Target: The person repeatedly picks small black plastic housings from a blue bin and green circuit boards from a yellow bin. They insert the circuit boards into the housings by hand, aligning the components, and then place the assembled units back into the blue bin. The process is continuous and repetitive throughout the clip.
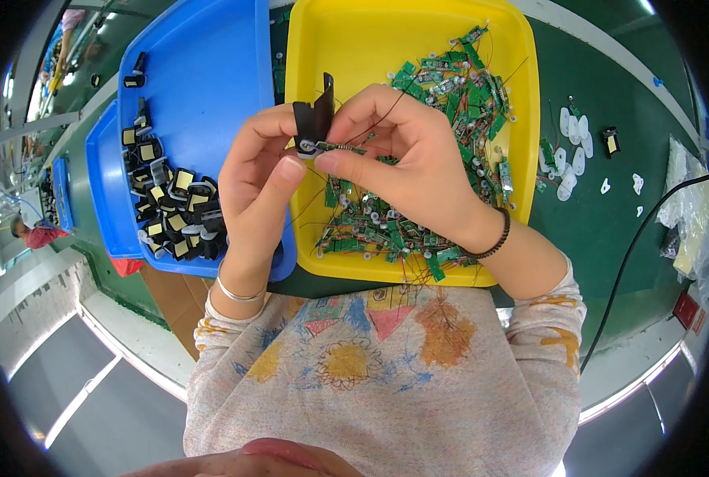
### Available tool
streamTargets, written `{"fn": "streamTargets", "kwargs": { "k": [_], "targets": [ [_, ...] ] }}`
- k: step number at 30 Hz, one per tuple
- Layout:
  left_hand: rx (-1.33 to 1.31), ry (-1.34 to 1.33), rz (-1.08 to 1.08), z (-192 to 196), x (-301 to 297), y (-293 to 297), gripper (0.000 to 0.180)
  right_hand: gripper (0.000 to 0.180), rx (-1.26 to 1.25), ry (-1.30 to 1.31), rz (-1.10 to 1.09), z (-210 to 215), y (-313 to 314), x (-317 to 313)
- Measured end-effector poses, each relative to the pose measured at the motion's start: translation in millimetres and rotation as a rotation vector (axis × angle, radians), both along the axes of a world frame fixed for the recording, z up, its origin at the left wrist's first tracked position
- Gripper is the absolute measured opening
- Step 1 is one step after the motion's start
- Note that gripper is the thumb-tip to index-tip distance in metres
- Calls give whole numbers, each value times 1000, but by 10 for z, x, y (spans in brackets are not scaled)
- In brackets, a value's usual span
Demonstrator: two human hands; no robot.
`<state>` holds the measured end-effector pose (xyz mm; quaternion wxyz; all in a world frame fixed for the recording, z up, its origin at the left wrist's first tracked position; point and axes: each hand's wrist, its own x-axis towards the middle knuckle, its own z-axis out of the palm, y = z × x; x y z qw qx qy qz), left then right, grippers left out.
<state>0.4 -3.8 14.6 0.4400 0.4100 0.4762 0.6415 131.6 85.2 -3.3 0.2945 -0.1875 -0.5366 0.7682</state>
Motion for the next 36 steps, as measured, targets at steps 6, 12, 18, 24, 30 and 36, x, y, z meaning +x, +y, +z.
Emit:
{"fn": "streamTargets", "kwargs": {
  "k": [6, 12, 18, 24, 30, 36],
  "targets": [
    [-24, -3, 19, -30, 10, 4, 14, 19, 77, -74, -9, 25, -33, 6],
    [29, 83, 72, -67, 12, -21, 11, 17, 243, -105, -8, 45, -9, -1],
    [45, 64, 55, -110, -43, 8, 10, 16, 161, -89, 28, 23, -4, 10],
    [62, 268, 133, -132, -58, 39, 19, 13, -1, -119, 47, 84, 78, 9],
    [42, 344, 209, -125, -120, 15, 31, 13, -99, -58, 75, 57, 47, -1],
    [-102, -21, 145, -36, -148, 6, 34, 16, -51, -124, 123, 103, 81, 29]
  ]
}}
